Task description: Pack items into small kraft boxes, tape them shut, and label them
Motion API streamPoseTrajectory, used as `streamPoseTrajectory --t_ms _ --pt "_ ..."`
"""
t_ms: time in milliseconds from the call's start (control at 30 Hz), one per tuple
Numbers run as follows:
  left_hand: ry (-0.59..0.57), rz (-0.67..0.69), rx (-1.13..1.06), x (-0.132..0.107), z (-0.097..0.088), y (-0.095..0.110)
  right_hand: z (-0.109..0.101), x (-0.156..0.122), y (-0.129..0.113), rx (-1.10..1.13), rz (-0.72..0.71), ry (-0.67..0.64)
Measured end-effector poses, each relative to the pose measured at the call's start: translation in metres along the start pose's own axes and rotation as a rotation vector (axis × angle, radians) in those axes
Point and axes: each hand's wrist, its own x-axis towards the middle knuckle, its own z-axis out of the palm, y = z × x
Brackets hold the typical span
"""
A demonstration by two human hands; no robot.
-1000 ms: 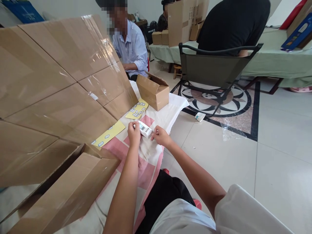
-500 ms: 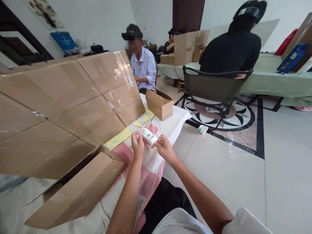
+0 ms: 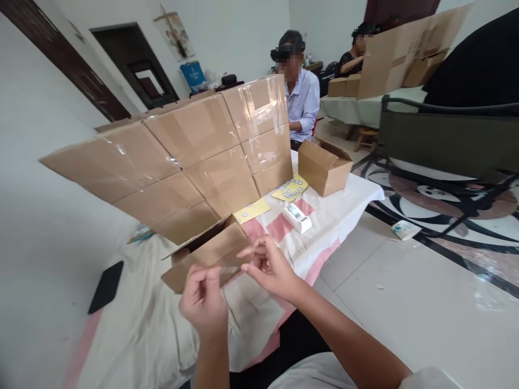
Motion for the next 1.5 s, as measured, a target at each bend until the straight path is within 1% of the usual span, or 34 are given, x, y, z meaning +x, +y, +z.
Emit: streamPoseTrajectory --t_ms 33,67,133,200,267,367,433,467,500,567,600,633,667,700,800,933,1067,1200,1300,1400,1500 --pt "0.075 0.012 0.025 0.004 -0.013 0.001 0.002 0.009 -0.001 -0.087 -0.056 0.009" --pt "0.118 0.009 0.057 0.010 -0.025 0.000 0.004 0.020 -0.002 -0.199 -0.126 0.010" --pt "0.121 -0.035 0.122 0.023 -0.046 -0.003 0.009 0.047 -0.005 -0.463 -0.261 -0.060" --pt "0.089 -0.115 0.171 0.036 -0.061 -0.009 0.019 0.073 -0.006 -0.708 -0.341 -0.196" --pt "0.080 -0.197 0.216 0.046 -0.069 -0.016 0.031 0.092 -0.002 -0.883 -0.352 -0.318" --pt "0.023 -0.303 0.291 0.060 -0.073 -0.025 0.046 0.103 0.011 -1.005 -0.304 -0.434" --pt "-0.072 -0.358 0.336 0.069 -0.075 -0.031 0.049 0.101 0.019 -1.026 -0.293 -0.455" --pt "-0.149 -0.371 0.353 0.074 -0.077 -0.034 0.049 0.100 0.022 -1.029 -0.299 -0.450" --pt "-0.259 -0.373 0.368 0.079 -0.079 -0.036 0.048 0.098 0.023 -1.029 -0.307 -0.443" --pt "-0.535 -0.347 0.394 0.088 -0.083 -0.042 0.047 0.097 0.025 -1.026 -0.316 -0.438" --pt "-0.656 -0.332 0.407 0.092 -0.084 -0.045 0.046 0.098 0.025 -1.021 -0.316 -0.437" --pt "-0.737 -0.322 0.421 0.094 -0.085 -0.048 0.046 0.099 0.025 -1.013 -0.315 -0.438" --pt "-0.767 -0.319 0.432 0.096 -0.085 -0.050 0.046 0.100 0.025 -1.002 -0.314 -0.438" --pt "-0.755 -0.321 0.438 0.098 -0.084 -0.053 0.047 0.100 0.025 -0.989 -0.312 -0.435" --pt "-0.662 -0.330 0.414 0.100 -0.078 -0.060 0.048 0.101 0.025 -0.941 -0.304 -0.416" --pt "-0.603 -0.340 0.389 0.102 -0.073 -0.066 0.047 0.100 0.025 -0.921 -0.291 -0.410" --pt "-0.603 -0.323 0.462 0.102 -0.071 -0.071 0.047 0.100 0.025 -0.937 -0.295 -0.409" --pt "-0.622 -0.253 0.550 0.098 -0.070 -0.074 0.047 0.100 0.025 -0.936 -0.288 -0.407" --pt "-0.585 -0.213 0.674 0.096 -0.071 -0.075 0.048 0.100 0.025 -0.936 -0.286 -0.411" --pt "-0.540 -0.253 0.795 0.096 -0.069 -0.074 0.048 0.100 0.025 -0.937 -0.293 -0.394" --pt "-0.558 -0.350 0.793 0.099 -0.066 -0.075 0.047 0.099 0.025 -0.945 -0.295 -0.385"
